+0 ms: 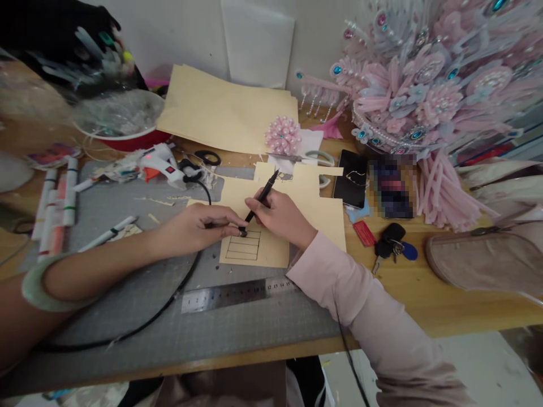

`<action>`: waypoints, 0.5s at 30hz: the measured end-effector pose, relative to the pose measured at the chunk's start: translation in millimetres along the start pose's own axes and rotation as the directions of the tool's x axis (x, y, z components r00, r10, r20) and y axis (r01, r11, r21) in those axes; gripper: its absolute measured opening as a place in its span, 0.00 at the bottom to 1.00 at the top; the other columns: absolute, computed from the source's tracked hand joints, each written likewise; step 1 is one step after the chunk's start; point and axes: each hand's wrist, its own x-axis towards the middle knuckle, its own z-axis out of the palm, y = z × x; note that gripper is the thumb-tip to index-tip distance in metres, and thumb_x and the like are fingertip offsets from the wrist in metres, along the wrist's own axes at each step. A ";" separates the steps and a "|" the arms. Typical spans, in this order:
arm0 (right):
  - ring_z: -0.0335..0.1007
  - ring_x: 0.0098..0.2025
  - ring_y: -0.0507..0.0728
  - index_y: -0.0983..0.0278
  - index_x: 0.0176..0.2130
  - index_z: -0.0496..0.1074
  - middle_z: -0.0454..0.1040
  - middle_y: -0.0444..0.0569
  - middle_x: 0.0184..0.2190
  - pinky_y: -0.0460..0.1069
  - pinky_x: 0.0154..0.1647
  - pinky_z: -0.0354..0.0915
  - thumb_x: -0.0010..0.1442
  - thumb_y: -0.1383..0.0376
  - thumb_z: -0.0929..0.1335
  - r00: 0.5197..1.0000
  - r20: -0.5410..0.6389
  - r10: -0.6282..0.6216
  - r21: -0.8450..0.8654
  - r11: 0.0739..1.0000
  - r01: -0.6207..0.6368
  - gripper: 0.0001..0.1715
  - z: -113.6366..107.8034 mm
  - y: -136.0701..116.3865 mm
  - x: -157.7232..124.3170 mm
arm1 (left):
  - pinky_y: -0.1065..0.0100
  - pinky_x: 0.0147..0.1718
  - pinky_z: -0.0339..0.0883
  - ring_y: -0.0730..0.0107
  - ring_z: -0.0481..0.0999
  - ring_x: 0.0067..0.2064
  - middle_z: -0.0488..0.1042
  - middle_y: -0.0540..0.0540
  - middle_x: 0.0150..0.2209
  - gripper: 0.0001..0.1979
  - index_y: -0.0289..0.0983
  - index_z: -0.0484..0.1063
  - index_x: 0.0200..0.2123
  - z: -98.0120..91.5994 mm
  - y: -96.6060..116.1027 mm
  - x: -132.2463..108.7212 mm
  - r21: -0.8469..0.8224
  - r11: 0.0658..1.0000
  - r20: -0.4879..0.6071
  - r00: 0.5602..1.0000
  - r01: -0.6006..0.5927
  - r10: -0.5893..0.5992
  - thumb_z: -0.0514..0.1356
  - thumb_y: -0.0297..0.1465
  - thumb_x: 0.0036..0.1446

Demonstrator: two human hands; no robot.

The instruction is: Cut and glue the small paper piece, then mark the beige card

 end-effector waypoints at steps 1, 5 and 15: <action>0.60 0.20 0.49 0.64 0.27 0.61 0.63 0.39 0.17 0.46 0.25 0.56 0.59 0.55 0.61 1.000 0.004 -0.005 -0.006 1.000 0.005 0.16 0.0 0.1 0.0 | 0.78 0.20 0.53 0.80 0.60 0.20 0.66 0.56 0.19 0.09 0.38 0.72 0.38 -0.1 0.4 0.1 0.003 1.000 -0.004 1.000 -0.002 0.002 0.56 0.33 0.55; 0.60 0.20 0.49 0.64 0.27 0.61 0.62 0.39 0.17 0.45 0.25 0.56 0.59 0.57 0.61 1.000 -0.013 -0.009 -0.037 0.999 0.009 0.14 0.0 0.3 0.0 | 0.78 0.21 0.54 0.80 0.60 0.21 0.67 0.56 0.20 0.09 0.38 0.72 0.38 -0.2 1.2 0.2 -0.014 1.000 -0.001 1.000 0.005 -0.005 0.56 0.33 0.55; 0.59 0.18 0.48 0.64 0.26 0.60 0.62 0.38 0.15 0.44 0.22 0.55 0.57 0.60 0.63 0.998 -0.054 0.030 0.031 0.999 -0.028 0.12 1.3 2.9 -0.2 | 0.76 0.23 0.57 0.77 0.67 0.24 0.71 0.52 0.24 0.12 0.37 0.72 0.39 -1.0 -0.2 0.0 -0.003 0.999 0.024 0.999 0.037 -0.037 0.54 0.35 0.55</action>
